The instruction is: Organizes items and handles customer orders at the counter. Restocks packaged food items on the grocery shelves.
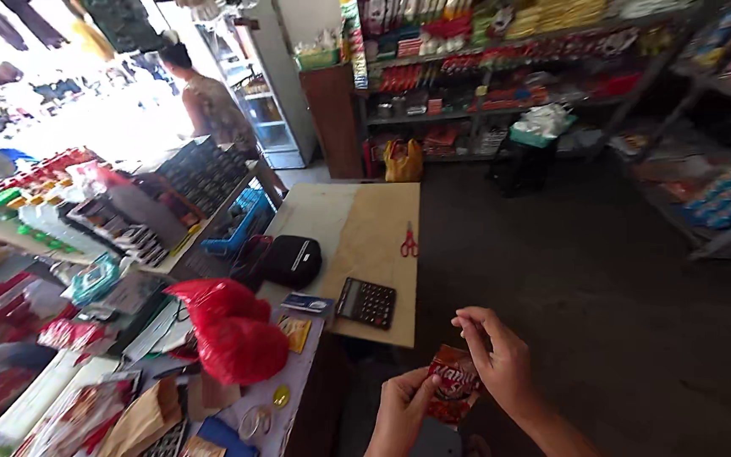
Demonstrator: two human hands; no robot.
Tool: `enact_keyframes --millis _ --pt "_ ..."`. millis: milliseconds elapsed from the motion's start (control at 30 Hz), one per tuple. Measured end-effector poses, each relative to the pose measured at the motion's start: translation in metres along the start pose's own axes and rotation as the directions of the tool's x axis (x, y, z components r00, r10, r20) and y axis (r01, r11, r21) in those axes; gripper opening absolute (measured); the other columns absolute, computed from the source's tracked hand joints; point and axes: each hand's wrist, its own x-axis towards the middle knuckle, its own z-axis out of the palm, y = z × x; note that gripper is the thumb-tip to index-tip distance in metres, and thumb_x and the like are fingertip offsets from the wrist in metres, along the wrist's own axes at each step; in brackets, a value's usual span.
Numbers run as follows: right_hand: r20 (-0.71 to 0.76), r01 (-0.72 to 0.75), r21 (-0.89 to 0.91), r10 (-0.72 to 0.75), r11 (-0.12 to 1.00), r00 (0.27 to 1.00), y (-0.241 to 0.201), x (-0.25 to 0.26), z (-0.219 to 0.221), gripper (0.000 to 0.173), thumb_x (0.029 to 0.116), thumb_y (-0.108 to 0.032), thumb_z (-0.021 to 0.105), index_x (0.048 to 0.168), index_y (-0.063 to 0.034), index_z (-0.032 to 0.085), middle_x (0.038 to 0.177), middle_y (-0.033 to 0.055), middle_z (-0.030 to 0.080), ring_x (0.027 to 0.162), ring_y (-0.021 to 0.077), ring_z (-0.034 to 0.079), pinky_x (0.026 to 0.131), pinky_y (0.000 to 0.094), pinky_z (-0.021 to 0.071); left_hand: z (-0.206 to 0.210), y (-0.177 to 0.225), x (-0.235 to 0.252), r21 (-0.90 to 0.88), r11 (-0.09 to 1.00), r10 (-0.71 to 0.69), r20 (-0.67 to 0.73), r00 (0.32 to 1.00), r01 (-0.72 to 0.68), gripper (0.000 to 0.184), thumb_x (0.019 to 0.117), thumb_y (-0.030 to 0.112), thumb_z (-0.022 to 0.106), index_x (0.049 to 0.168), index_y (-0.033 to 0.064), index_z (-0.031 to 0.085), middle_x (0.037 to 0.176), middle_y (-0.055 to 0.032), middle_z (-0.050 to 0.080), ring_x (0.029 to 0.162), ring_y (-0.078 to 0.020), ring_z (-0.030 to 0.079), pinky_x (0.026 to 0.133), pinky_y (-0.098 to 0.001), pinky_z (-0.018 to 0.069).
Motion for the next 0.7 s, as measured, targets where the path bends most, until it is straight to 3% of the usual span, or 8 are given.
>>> enact_keyframes --millis 200,333,467,567,700 --pt "-0.039 0.053 -0.118 -0.058 0.992 0.998 0.065 0.0 -0.086 0.019 0.1062 -0.019 0.053 0.11 -0.0065 0.067 0.091 0.0033 0.074 0.075 0.0023 0.067 0.068 0.0143 0.055 0.103 -0.003 0.069 0.22 0.975 -0.059 0.329 0.943 -0.016 0.031 0.1059 0.025 0.057 0.114 0.0019 0.075 0.096 -0.0083 0.077 0.085 -0.0124 0.074 0.084 -0.0375 0.061" --pt "-0.09 -0.019 -0.211 0.0 0.977 0.996 0.104 0.005 -0.137 0.02 0.1068 -0.02 0.052 0.112 -0.0068 0.067 0.092 0.0048 0.072 0.077 0.0032 0.067 0.069 0.0146 0.0557 0.16 -0.003 0.11 0.252 0.961 -0.026 0.487 0.873 -0.112 0.033 0.1061 0.028 0.057 0.112 0.0017 0.076 0.094 -0.0095 0.077 0.084 -0.0143 0.074 0.083 -0.0399 0.0605" --pt "-0.198 -0.117 -0.278 0.062 0.953 0.978 0.133 0.019 -0.179 0.021 0.1061 -0.019 0.053 0.111 -0.0047 0.068 0.091 0.0057 0.073 0.075 0.0035 0.066 0.068 0.0153 0.0556 0.199 -0.005 0.149 0.135 0.982 0.025 0.6 0.8 -0.132 0.028 0.1006 0.025 0.067 0.114 0.0005 0.074 0.096 -0.0092 0.076 0.083 -0.0118 0.071 0.081 -0.0354 0.0588" --pt "-0.284 -0.167 -0.307 0.077 0.937 0.956 0.155 0.038 -0.2 0.022 0.1061 -0.019 0.054 0.112 -0.0032 0.067 0.09 0.0069 0.072 0.072 0.0028 0.063 0.066 0.0145 0.0534 0.214 -0.012 0.18 -0.064 0.998 0.04 0.664 0.746 0.004 0.029 0.0953 0.012 0.072 0.121 -0.0027 0.071 0.108 -0.0097 0.076 0.096 -0.0118 0.072 0.091 -0.0339 0.0596" --pt "-0.364 -0.197 -0.318 0.073 0.927 0.929 0.191 0.074 -0.215 0.022 0.1065 -0.019 0.054 0.112 -0.0011 0.065 0.089 0.0074 0.072 0.072 0.0008 0.064 0.065 0.0129 0.0533 0.229 -0.034 0.229 -0.244 0.96 0.064 0.667 0.742 0.136 0.035 0.0893 0.0 0.075 0.124 -0.003 0.069 0.114 -0.0083 0.075 0.103 -0.0119 0.072 0.097 -0.0346 0.0578"
